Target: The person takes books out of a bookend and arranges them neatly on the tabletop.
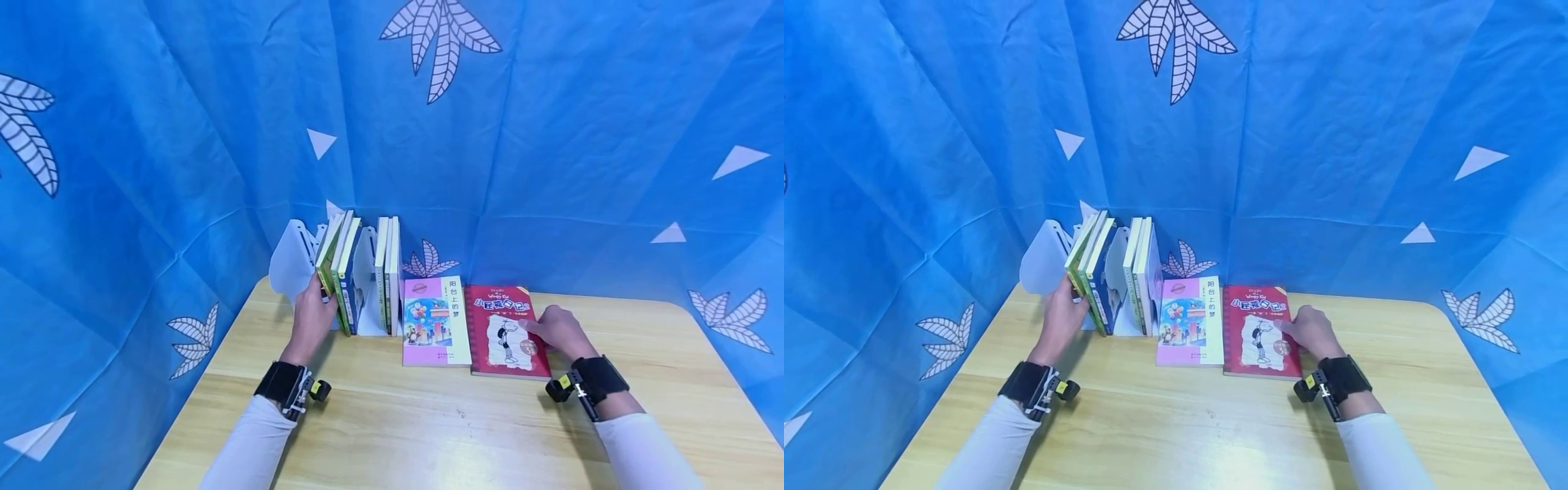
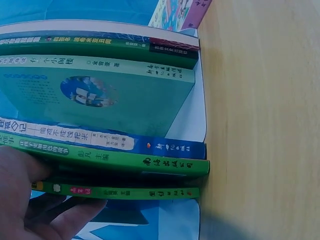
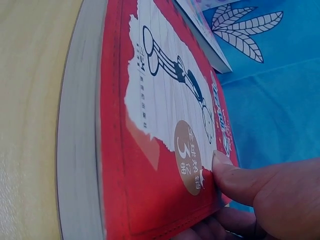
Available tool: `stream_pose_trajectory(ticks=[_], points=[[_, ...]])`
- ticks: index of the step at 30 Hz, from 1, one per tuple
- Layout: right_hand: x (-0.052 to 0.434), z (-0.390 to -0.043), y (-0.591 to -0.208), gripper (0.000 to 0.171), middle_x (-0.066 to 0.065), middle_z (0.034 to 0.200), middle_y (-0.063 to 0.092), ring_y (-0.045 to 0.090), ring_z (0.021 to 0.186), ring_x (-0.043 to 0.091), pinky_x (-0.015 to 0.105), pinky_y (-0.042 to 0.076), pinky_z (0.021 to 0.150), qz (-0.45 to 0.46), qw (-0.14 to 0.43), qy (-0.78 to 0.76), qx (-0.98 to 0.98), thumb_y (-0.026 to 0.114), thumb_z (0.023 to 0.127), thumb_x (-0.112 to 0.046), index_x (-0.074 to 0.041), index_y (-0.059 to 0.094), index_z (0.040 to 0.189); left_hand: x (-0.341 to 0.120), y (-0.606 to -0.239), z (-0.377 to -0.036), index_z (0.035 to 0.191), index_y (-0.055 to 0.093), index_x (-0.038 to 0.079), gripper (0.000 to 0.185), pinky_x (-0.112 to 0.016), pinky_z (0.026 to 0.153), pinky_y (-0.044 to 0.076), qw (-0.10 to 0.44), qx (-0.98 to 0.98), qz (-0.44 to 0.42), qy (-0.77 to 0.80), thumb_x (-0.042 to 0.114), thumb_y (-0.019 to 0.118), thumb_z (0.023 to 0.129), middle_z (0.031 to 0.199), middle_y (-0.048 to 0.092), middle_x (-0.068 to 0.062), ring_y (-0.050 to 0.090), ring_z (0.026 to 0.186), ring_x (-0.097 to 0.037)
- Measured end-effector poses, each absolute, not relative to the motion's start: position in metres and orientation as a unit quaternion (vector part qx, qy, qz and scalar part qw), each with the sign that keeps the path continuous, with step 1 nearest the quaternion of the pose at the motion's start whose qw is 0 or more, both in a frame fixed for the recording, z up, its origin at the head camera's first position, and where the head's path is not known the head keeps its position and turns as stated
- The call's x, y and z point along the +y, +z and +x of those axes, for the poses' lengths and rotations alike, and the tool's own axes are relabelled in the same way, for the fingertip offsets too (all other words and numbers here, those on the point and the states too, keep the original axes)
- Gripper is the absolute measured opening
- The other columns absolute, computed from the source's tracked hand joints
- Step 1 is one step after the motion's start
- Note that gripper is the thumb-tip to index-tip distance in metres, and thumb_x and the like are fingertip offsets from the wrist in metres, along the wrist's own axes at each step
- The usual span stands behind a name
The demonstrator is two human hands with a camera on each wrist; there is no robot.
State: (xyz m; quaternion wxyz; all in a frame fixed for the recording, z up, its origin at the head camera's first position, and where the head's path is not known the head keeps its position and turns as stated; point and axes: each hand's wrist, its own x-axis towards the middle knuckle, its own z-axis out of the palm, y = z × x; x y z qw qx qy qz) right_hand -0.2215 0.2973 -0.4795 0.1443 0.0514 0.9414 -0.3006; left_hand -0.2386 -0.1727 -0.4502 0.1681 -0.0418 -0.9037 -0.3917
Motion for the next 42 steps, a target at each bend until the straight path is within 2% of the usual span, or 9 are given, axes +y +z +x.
stream_pose_trajectory(ticks=[7, 14, 22, 28, 33, 42], points=[[0.297, -0.221, -0.479, 0.042, 0.004, 0.063, 0.061, 0.06, 0.055, 0.016, 0.026, 0.049, 0.054, 0.05, 0.144, -0.299, 0.942, 0.065, 0.102, -0.034, -0.001, 0.069, 0.075, -0.174, -0.452, -0.236, 0.141, 0.051, -0.001, 0.044, -0.051, 0.079, 0.066, 0.193, -0.904, -0.056, -0.379, 0.001, 0.064, 0.099, 0.123, 0.072, -0.028, 0.075, 0.102, -0.04], [0.297, -0.222, -0.483, 0.043, 0.002, 0.06, 0.059, 0.058, 0.055, 0.017, 0.026, 0.046, 0.056, 0.053, 0.15, -0.302, 0.94, 0.065, 0.102, -0.034, -0.005, 0.065, 0.071, -0.175, -0.455, -0.233, 0.14, 0.052, -0.002, 0.041, -0.051, 0.08, 0.066, 0.197, -0.902, -0.055, -0.38, 0.001, 0.063, 0.1, 0.122, 0.072, -0.028, 0.074, 0.104, -0.041], [0.296, -0.221, -0.485, 0.046, -0.003, 0.053, 0.05, 0.054, 0.051, 0.015, 0.025, 0.043, 0.054, 0.049, 0.142, -0.305, 0.94, 0.065, 0.102, -0.034, -0.01, 0.059, 0.063, -0.175, -0.458, -0.23, 0.139, 0.053, -0.003, 0.041, -0.052, 0.087, 0.066, 0.21, -0.897, -0.058, -0.383, 0.002, 0.064, 0.1, 0.126, 0.07, -0.029, 0.073, 0.11, -0.043], [0.296, -0.219, -0.484, 0.047, -0.004, 0.052, 0.047, 0.052, 0.05, 0.014, 0.025, 0.04, 0.053, 0.049, 0.137, -0.305, 0.941, 0.064, 0.102, -0.033, -0.009, 0.06, 0.062, -0.174, -0.457, -0.228, 0.14, 0.053, -0.003, 0.041, -0.05, 0.077, 0.067, 0.222, -0.896, -0.063, -0.381, 0.002, 0.063, 0.1, 0.122, 0.071, -0.03, 0.075, 0.103, -0.042], [0.296, -0.219, -0.483, 0.044, -0.001, 0.055, 0.053, 0.054, 0.052, 0.015, 0.025, 0.041, 0.054, 0.056, 0.144, -0.305, 0.94, 0.064, 0.103, -0.033, -0.007, 0.065, 0.067, -0.173, -0.457, -0.226, 0.139, 0.054, -0.005, 0.042, -0.048, 0.071, 0.068, 0.232, -0.895, -0.067, -0.376, -0.001, 0.063, 0.098, 0.119, 0.072, -0.032, 0.076, 0.097, -0.043], [0.296, -0.218, -0.482, 0.046, -0.002, 0.054, 0.052, 0.053, 0.051, 0.015, 0.024, 0.04, 0.053, 0.059, 0.137, -0.311, 0.939, 0.063, 0.103, -0.033, -0.008, 0.062, 0.064, -0.171, -0.457, -0.222, 0.138, 0.054, -0.007, 0.042, -0.047, 0.071, 0.068, 0.229, -0.899, -0.062, -0.368, -0.002, 0.062, 0.097, 0.118, 0.072, -0.033, 0.076, 0.096, -0.045]])
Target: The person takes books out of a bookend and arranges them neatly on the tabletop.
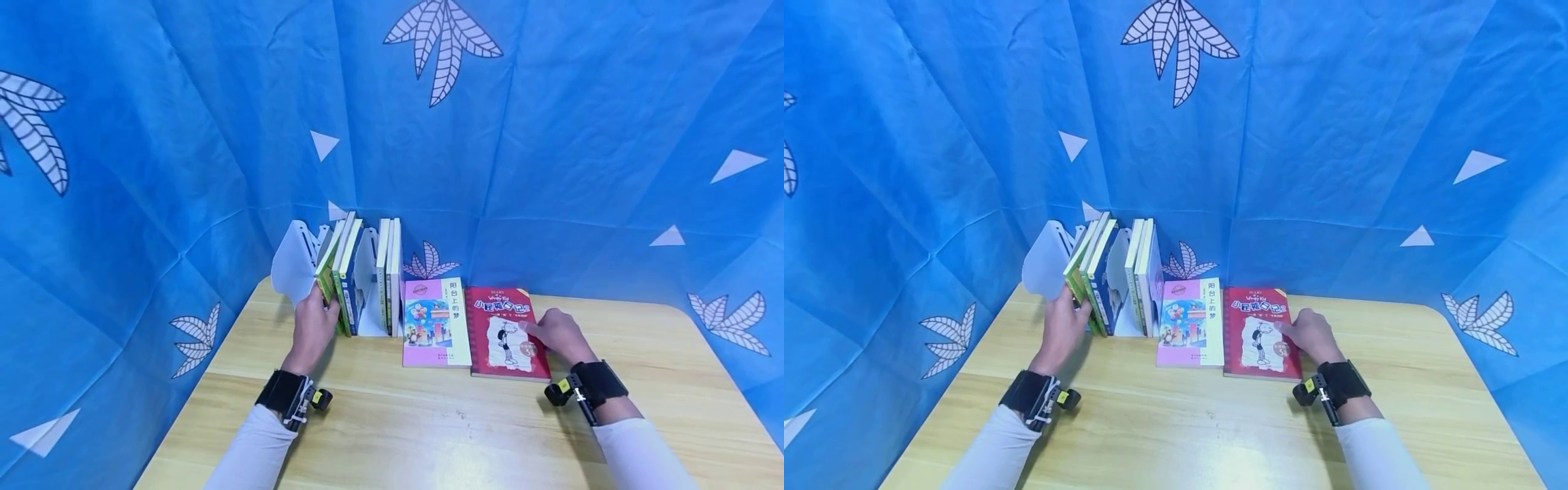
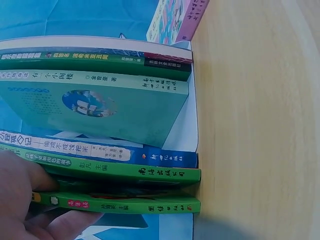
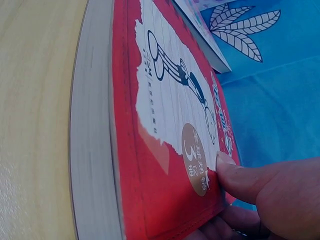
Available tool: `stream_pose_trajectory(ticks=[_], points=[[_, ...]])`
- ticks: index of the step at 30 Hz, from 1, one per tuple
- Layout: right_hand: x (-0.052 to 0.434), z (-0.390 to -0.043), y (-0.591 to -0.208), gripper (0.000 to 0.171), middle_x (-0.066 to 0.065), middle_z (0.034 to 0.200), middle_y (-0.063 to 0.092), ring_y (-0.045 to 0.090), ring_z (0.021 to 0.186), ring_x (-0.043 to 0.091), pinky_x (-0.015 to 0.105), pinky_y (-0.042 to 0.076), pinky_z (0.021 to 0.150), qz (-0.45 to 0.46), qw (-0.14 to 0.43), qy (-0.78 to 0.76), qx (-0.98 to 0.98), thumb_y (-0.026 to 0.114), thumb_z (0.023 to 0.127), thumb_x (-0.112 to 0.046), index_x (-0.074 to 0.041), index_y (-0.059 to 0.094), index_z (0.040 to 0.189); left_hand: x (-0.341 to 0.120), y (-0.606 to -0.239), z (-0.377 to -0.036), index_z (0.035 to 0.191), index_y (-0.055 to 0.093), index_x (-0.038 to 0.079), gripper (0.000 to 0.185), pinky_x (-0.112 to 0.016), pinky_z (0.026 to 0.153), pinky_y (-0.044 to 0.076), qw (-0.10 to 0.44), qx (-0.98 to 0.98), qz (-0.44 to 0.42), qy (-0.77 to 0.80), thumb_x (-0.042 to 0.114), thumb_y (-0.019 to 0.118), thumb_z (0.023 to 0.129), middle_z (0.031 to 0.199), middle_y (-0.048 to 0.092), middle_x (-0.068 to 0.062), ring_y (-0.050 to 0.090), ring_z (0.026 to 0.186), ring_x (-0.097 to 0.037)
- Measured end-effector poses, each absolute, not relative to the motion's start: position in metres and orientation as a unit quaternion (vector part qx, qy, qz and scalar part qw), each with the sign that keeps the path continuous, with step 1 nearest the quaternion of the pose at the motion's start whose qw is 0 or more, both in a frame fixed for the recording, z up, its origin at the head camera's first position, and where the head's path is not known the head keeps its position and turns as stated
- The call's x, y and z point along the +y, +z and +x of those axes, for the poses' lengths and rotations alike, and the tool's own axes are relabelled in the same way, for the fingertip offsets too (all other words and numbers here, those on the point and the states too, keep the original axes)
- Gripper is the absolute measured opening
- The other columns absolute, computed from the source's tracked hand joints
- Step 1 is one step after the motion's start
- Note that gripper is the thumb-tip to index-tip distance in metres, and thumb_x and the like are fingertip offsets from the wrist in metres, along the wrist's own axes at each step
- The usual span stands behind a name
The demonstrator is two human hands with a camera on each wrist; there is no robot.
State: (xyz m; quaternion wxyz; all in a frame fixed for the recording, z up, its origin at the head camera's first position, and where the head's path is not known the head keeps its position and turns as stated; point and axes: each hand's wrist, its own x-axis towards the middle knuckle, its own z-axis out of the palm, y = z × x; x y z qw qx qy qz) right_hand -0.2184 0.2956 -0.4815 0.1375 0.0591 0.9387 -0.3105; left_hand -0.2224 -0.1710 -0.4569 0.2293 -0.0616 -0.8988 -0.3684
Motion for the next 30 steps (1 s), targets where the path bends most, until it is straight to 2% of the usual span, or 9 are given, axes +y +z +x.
stream_pose_trajectory(ticks=[6, 12, 19, 22, 30], points=[[0.295, -0.216, -0.484, 0.045, -0.001, 0.055, 0.055, 0.055, 0.052, 0.016, 0.024, 0.041, 0.052, 0.061, 0.133, -0.32, 0.936, 0.064, 0.102, -0.031, -0.007, 0.063, 0.065, -0.17, -0.457, -0.216, 0.137, 0.055, -0.007, 0.041, -0.046, 0.071, 0.068, 0.226, -0.9, -0.056, -0.368, -0.003, 0.061, 0.097, 0.118, 0.072, -0.033, 0.076, 0.097, -0.044], [0.295, -0.217, -0.482, 0.047, -0.003, 0.053, 0.05, 0.054, 0.052, 0.016, 0.024, 0.04, 0.053, 0.061, 0.13, -0.31, 0.94, 0.065, 0.102, -0.033, -0.008, 0.059, 0.062, -0.168, -0.458, -0.21, 0.132, 0.058, -0.008, 0.036, -0.043, 0.063, 0.068, 0.24, -0.9, -0.056, -0.36, -0.001, 0.061, 0.097, 0.113, 0.074, -0.032, 0.078, 0.089, -0.042], [0.296, -0.219, -0.48, 0.041, 0.004, 0.061, 0.061, 0.06, 0.054, 0.017, 0.025, 0.047, 0.05, 0.059, 0.12, -0.298, 0.945, 0.068, 0.1, -0.033, 0.003, 0.072, 0.082, -0.167, -0.459, -0.207, 0.122, 0.061, -0.007, 0.026, -0.044, 0.06, 0.066, 0.253, -0.902, -0.057, -0.345, 0.002, 0.063, 0.098, 0.101, 0.076, -0.03, 0.077, 0.081, -0.038], [0.295, -0.219, -0.48, 0.04, 0.005, 0.063, 0.063, 0.061, 0.054, 0.017, 0.025, 0.049, 0.049, 0.055, 0.118, -0.292, 0.948, 0.068, 0.1, -0.032, 0.005, 0.072, 0.085, -0.168, -0.459, -0.205, 0.121, 0.061, -0.007, 0.025, -0.046, 0.06, 0.065, 0.256, -0.903, -0.058, -0.341, 0.003, 0.064, 0.098, 0.098, 0.076, -0.03, 0.077, 0.08, -0.038], [0.29, -0.218, -0.474, 0.038, 0.002, 0.058, 0.051, 0.052, 0.054, 0.017, 0.024, 0.037, 0.051, 0.044, 0.099, -0.266, 0.958, 0.07, 0.099, -0.031, 0.004, 0.07, 0.083, -0.17, -0.459, -0.196, 0.126, 0.06, -0.008, 0.031, -0.041, 0.061, 0.067, 0.243, -0.903, -0.058, -0.348, 0.005, 0.066, 0.099, 0.106, 0.075, -0.031, 0.078, 0.084, -0.039]])
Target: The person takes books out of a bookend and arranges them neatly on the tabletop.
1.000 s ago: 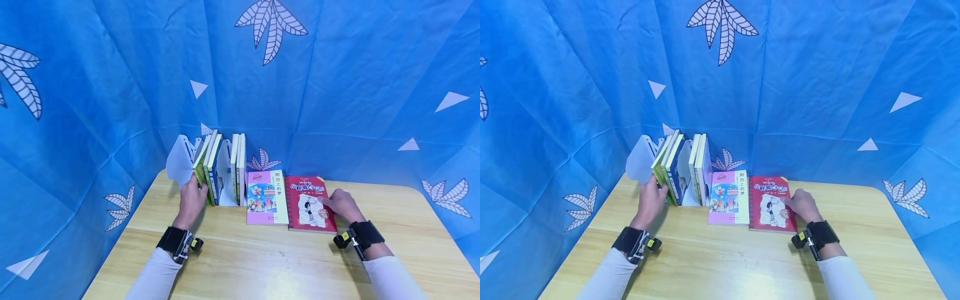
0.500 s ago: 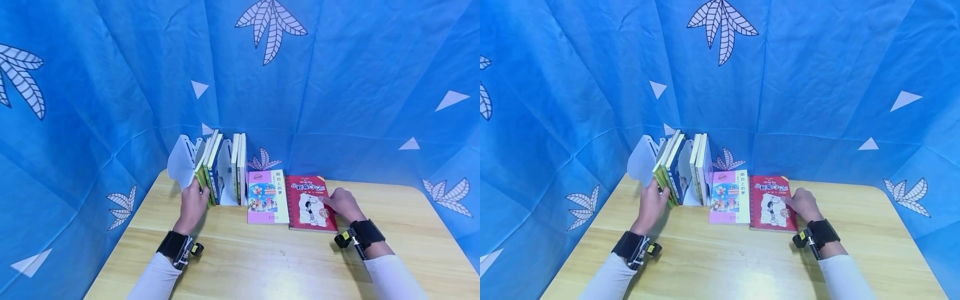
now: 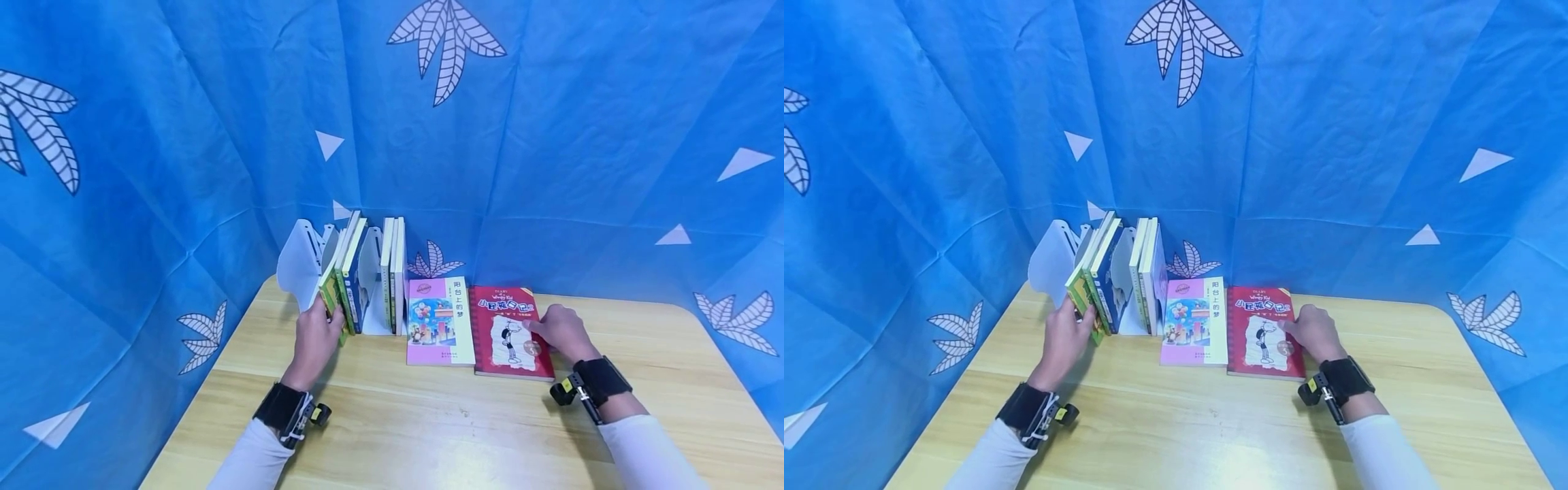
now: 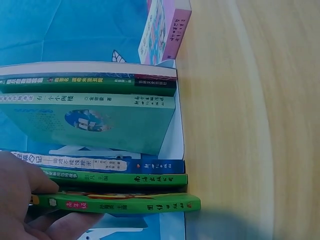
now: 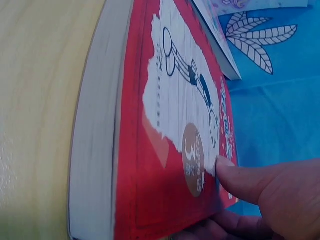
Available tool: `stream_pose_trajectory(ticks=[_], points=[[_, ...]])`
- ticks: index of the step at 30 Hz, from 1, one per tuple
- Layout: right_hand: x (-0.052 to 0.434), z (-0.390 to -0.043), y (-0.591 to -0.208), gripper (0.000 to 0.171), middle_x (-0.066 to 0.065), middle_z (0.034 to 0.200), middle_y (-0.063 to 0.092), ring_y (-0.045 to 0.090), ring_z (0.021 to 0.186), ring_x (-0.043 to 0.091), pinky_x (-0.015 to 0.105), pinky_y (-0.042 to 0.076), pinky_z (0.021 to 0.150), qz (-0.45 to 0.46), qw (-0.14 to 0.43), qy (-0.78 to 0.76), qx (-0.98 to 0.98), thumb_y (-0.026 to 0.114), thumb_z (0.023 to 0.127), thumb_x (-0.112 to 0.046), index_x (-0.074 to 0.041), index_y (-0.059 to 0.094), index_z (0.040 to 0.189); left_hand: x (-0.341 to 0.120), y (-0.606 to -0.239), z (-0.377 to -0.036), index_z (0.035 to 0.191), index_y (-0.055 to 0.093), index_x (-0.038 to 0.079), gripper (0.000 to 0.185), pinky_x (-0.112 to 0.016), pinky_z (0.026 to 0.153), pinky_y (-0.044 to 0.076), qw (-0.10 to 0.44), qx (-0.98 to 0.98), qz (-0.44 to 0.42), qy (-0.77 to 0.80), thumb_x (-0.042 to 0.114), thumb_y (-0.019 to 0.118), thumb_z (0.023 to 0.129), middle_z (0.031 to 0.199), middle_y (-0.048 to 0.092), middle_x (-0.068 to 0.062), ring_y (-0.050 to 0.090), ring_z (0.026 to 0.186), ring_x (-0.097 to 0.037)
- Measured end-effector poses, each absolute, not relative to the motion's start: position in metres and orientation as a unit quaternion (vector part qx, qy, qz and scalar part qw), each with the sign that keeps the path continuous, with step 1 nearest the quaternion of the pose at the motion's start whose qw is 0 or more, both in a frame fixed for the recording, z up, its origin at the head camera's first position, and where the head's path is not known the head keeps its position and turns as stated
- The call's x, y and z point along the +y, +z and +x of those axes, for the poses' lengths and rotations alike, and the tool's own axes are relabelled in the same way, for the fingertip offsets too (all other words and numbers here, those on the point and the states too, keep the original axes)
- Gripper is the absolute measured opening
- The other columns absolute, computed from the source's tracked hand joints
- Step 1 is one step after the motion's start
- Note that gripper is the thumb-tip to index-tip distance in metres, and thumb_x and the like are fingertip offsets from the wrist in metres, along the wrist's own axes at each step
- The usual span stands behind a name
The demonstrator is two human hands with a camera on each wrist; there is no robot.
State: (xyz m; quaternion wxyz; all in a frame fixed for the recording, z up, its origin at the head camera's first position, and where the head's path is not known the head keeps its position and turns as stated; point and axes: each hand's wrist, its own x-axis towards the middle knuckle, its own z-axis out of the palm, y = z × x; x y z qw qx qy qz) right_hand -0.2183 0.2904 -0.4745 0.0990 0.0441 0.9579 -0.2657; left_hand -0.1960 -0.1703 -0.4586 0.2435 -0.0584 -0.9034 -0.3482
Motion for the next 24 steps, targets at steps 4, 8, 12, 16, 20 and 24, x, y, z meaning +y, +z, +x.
stream_pose_trajectory(ticks=[4, 8, 12, 16, 20, 24], points=[[0.287, -0.217, -0.472, 0.035, 0.001, 0.058, 0.048, 0.048, 0.055, 0.017, 0.024, 0.033, 0.054, 0.036, 0.086, -0.255, 0.962, 0.071, 0.098, -0.028, 0.002, 0.068, 0.081, -0.171, -0.459, -0.193, 0.123, 0.06, -0.01, 0.03, -0.039, 0.057, 0.066, 0.247, -0.904, -0.064, -0.344, 0.006, 0.067, 0.098, 0.103, 0.075, -0.032, 0.078, 0.08, -0.038], [0.285, -0.216, -0.471, 0.033, 0.003, 0.061, 0.051, 0.048, 0.058, 0.018, 0.025, 0.033, 0.055, 0.035, 0.069, -0.251, 0.965, 0.072, 0.096, -0.026, 0.005, 0.069, 0.086, -0.171, -0.459, -0.19, 0.122, 0.061, -0.009, 0.03, -0.04, 0.058, 0.066, 0.253, -0.904, -0.069, -0.338, 0.006, 0.068, 0.098, 0.103, 0.076, -0.031, 0.078, 0.081, -0.038], [0.282, -0.215, -0.472, 0.032, 0.005, 0.064, 0.054, 0.05, 0.06, 0.019, 0.026, 0.034, 0.055, 0.037, 0.05, -0.248, 0.967, 0.074, 0.095, -0.025, 0.004, 0.068, 0.085, -0.172, -0.459, -0.187, 0.12, 0.061, -0.009, 0.029, -0.04, 0.057, 0.066, 0.259, -0.906, -0.074, -0.325, 0.006, 0.069, 0.097, 0.1, 0.076, -0.031, 0.078, 0.078, -0.037], [0.279, -0.214, -0.472, 0.03, 0.006, 0.065, 0.052, 0.049, 0.06, 0.02, 0.026, 0.034, 0.055, 0.027, 0.025, -0.242, 0.97, 0.076, 0.093, -0.024, 0.002, 0.066, 0.081, -0.172, -0.46, -0.186, 0.117, 0.063, -0.009, 0.027, -0.038, 0.053, 0.064, 0.268, -0.906, -0.08, -0.318, 0.006, 0.07, 0.096, 0.095, 0.076, -0.029, 0.077, 0.072, -0.034], [0.276, -0.212, -0.469, 0.033, 0.014, 0.077, 0.061, 0.054, 0.067, 0.023, 0.026, 0.038, 0.057, 0.019, 0.018, -0.246, 0.969, 0.077, 0.093, -0.024, 0.008, 0.069, 0.095, -0.172, -0.46, -0.185, 0.116, 0.063, -0.009, 0.026, -0.038, 0.054, 0.064, 0.275, -0.904, -0.087, -0.317, 0.005, 0.071, 0.096, 0.096, 0.076, -0.029, 0.077, 0.073, -0.034], [0.271, -0.209, -0.466, 0.037, 0.018, 0.086, 0.065, 0.056, 0.073, 0.025, 0.026, 0.041, 0.06, 0.011, 0.014, -0.245, 0.969, 0.077, 0.093, -0.024, 0.01, 0.067, 0.103, -0.172, -0.461, -0.183, 0.116, 0.063, -0.009, 0.026, -0.04, 0.056, 0.065, 0.276, -0.904, -0.087, -0.313, 0.005, 0.071, 0.095, 0.097, 0.076, -0.03, 0.078, 0.075, -0.035]])
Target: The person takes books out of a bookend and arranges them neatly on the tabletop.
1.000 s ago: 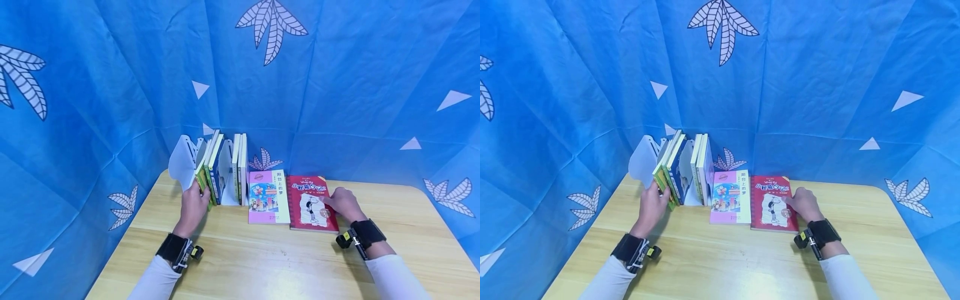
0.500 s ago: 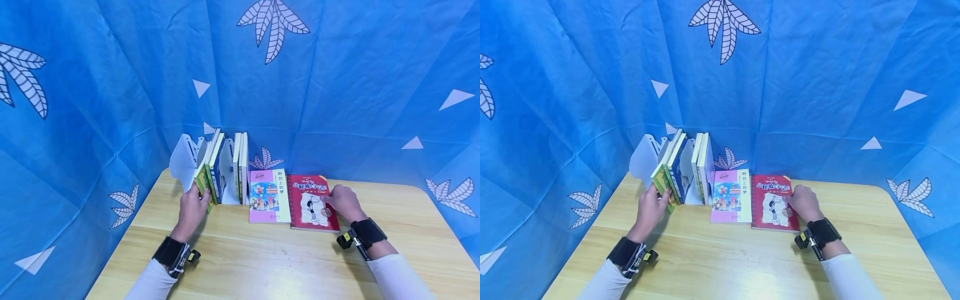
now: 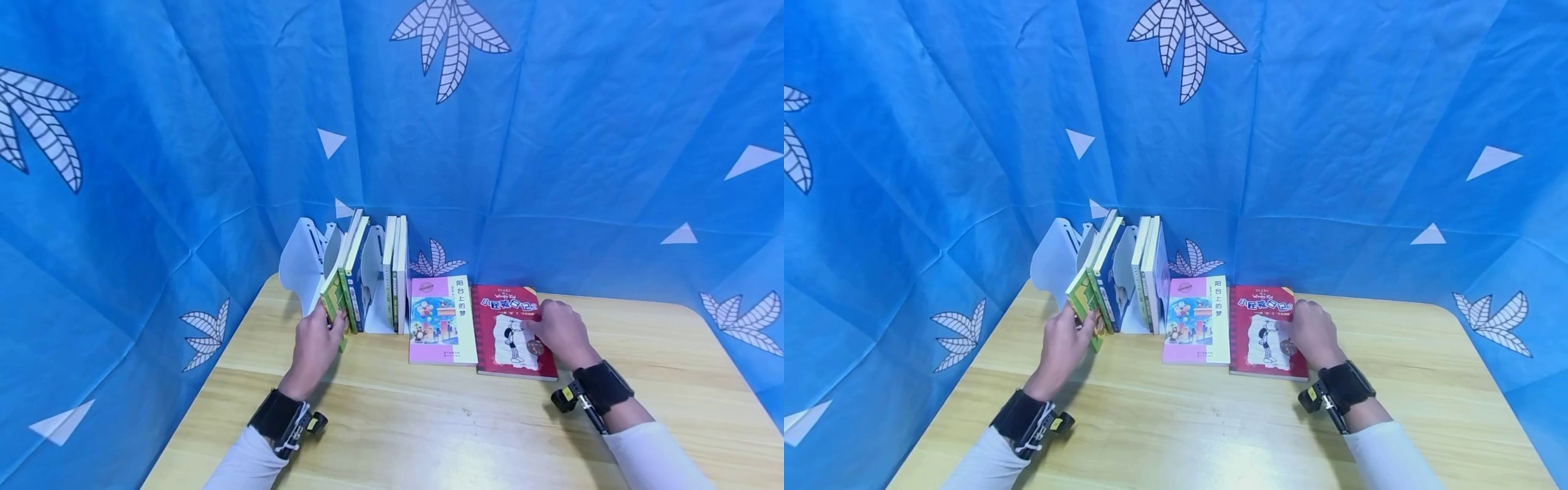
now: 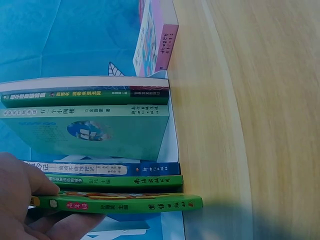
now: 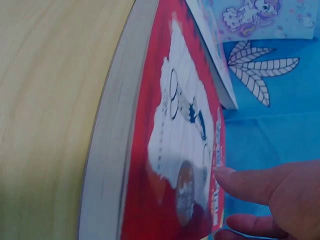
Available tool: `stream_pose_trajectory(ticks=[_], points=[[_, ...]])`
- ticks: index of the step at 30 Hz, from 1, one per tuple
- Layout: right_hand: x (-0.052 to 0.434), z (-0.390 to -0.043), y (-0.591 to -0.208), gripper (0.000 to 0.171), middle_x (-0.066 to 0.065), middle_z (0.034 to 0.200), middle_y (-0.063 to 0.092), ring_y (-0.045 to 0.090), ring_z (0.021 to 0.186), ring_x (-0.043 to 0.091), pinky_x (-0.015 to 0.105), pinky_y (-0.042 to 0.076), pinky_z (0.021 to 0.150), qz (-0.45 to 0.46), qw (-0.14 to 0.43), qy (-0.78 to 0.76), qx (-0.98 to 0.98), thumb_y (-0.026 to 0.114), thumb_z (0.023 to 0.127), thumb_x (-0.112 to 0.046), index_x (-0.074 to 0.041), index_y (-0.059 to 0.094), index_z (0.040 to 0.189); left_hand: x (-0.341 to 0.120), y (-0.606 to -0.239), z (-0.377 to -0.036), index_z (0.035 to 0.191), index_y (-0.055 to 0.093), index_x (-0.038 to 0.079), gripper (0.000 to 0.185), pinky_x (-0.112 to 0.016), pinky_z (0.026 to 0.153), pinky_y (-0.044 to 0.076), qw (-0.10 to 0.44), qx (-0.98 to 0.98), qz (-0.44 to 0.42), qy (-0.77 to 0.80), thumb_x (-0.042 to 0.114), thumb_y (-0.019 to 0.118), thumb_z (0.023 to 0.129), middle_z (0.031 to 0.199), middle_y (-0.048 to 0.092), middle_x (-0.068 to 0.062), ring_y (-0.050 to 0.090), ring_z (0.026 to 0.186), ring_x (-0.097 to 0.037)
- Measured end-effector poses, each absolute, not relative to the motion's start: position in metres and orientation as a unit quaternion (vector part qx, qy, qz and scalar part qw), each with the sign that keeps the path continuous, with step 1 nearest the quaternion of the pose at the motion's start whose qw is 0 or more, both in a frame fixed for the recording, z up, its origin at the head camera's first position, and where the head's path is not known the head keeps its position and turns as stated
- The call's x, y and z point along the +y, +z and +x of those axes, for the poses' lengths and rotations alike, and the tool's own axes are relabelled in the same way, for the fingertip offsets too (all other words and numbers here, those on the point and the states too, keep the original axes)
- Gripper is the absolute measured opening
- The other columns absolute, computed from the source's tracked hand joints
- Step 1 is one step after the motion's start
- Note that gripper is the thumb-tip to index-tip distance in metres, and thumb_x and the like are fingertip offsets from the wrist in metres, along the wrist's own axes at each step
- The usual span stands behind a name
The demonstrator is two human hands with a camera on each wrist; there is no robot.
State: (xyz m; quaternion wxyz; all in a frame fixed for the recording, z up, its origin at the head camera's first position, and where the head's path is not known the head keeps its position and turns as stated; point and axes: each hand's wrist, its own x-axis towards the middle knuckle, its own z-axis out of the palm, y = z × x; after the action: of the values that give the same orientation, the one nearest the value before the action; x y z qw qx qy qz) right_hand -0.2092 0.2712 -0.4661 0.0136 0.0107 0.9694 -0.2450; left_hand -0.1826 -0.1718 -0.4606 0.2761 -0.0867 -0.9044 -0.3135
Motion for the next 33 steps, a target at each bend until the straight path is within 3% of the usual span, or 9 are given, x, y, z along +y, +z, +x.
stream_pose_trajectory(ticks=[12, 16, 20, 24, 27, 33], points=[[0.256, -0.201, -0.451, 0.034, 0.01, 0.072, 0.055, 0.05, 0.065, 0.023, 0.028, 0.033, 0.056, -0.034, -0.05, -0.211, 0.976, 0.082, 0.089, -0.027, 0.001, 0.063, 0.087, -0.173, -0.461, -0.178, 0.119, 0.063, -0.01, 0.029, -0.04, 0.058, 0.066, 0.263, -0.906, -0.078, -0.322, 0.005, 0.071, 0.096, 0.101, 0.076, -0.031, 0.078, 0.079, -0.037], [0.252, -0.198, -0.449, 0.04, 0.019, 0.09, 0.069, 0.058, 0.076, 0.025, 0.031, 0.047, 0.061, -0.053, -0.047, -0.222, 0.972, 0.082, 0.089, -0.027, 0.006, 0.07, 0.107, -0.174, -0.461, -0.176, 0.119, 0.062, -0.01, 0.029, -0.041, 0.06, 0.066, 0.263, -0.906, -0.079, -0.322, 0.005, 0.07, 0.096, 0.102, 0.076, -0.031, 0.078, 0.081, -0.038], [0.25, -0.196, -0.447, 0.053, 0.025, 0.11, 0.072, 0.062, 0.084, 0.027, 0.035, 0.056, 0.066, -0.065, -0.021, -0.237, 0.969, 0.081, 0.091, -0.029, 0.007, 0.066, 0.127, -0.174, -0.461, -0.173, 0.123, 0.061, -0.011, 0.032, -0.042, 0.064, 0.067, 0.262, -0.906, -0.079, -0.324, 0.004, 0.07, 0.096, 0.105, 0.075, -0.032, 0.078, 0.086, -0.039], [0.248, -0.193, -0.445, 0.056, 0.027, 0.12, 0.07, 0.068, 0.096, 0.034, 0.047, 0.064, 0.078, -0.075, -0.005, -0.235, 0.969, 0.079, 0.093, -0.029, 0.008, 0.062, 0.132, -0.174, -0.461, -0.172, 0.125, 0.06, -0.011, 0.034, -0.042, 0.065, 0.068, 0.258, -0.906, -0.077, -0.326, 0.005, 0.069, 0.097, 0.108, 0.075, -0.032, 0.078, 0.087, -0.04], [0.246, -0.19, -0.444, 0.056, 0.027, 0.121, 0.07, 0.068, 0.099, 0.036, 0.053, 0.064, 0.086, -0.085, -0.007, -0.23, 0.969, 0.078, 0.094, -0.029, 0.008, 0.061, 0.132, -0.175, -0.462, -0.171, 0.127, 0.06, -0.01, 0.035, -0.042, 0.065, 0.068, 0.256, -0.907, -0.074, -0.326, 0.005, 0.069, 0.097, 0.109, 0.075, -0.032, 0.078, 0.087, -0.04], [0.243, -0.183, -0.437, 0.062, 0.026, 0.119, 0.07, 0.067, 0.097, 0.031, 0.053, 0.065, 0.087, -0.089, 0.004, -0.237, 0.967, 0.08, 0.091, -0.031, 0.008, 0.058, 0.134, -0.176, -0.463, -0.169, 0.125, 0.061, -0.011, 0.036, -0.042, 0.063, 0.067, 0.266, -0.905, -0.078, -0.323, 0.005, 0.071, 0.096, 0.107, 0.075, -0.032, 0.078, 0.085, -0.04]])
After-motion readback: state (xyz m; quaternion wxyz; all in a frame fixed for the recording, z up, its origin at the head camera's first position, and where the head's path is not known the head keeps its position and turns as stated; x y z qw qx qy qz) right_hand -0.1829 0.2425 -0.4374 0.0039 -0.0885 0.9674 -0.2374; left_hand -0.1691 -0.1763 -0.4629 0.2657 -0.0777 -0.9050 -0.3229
